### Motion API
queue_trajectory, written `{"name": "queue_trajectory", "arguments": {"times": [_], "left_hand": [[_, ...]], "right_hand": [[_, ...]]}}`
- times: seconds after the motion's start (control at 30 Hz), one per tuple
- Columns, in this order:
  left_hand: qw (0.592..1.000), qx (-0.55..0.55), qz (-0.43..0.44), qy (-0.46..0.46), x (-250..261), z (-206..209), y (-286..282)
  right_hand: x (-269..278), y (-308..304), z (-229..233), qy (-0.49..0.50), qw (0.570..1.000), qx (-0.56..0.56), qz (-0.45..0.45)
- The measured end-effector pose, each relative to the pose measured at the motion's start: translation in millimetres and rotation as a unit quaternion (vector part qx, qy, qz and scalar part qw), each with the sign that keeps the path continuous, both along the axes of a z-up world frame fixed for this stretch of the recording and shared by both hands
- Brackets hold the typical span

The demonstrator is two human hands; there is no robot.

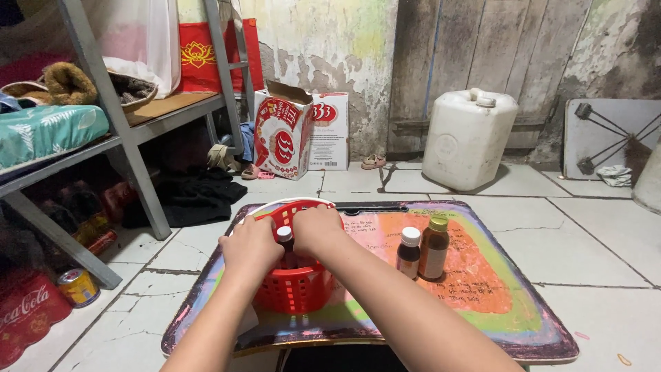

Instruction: Organizing small bottles by picking them up from a table and placing them into a red plastic basket.

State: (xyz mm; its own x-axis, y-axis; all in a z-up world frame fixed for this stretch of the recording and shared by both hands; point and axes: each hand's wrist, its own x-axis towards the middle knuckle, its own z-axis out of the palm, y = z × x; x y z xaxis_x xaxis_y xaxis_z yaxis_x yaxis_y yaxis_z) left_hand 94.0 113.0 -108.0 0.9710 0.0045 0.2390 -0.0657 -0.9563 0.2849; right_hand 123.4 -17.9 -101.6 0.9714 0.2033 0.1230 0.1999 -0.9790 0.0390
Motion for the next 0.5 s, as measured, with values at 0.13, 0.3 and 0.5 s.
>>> {"name": "queue_trajectory", "arguments": {"times": [0.13,0.3,0.5], "left_hand": [[1.000,0.001,0.000,0.002,-3,3,0],[1.000,0.001,0.005,-0.003,-4,4,0],[0.999,-0.028,-0.005,-0.018,-1,6,2]], "right_hand": [[-20,5,8,-0.001,1.000,-0.031,-0.006],[-43,-2,19,-0.038,0.998,0.048,0.021],[-88,-84,13,-0.474,0.798,0.361,0.093]]}}
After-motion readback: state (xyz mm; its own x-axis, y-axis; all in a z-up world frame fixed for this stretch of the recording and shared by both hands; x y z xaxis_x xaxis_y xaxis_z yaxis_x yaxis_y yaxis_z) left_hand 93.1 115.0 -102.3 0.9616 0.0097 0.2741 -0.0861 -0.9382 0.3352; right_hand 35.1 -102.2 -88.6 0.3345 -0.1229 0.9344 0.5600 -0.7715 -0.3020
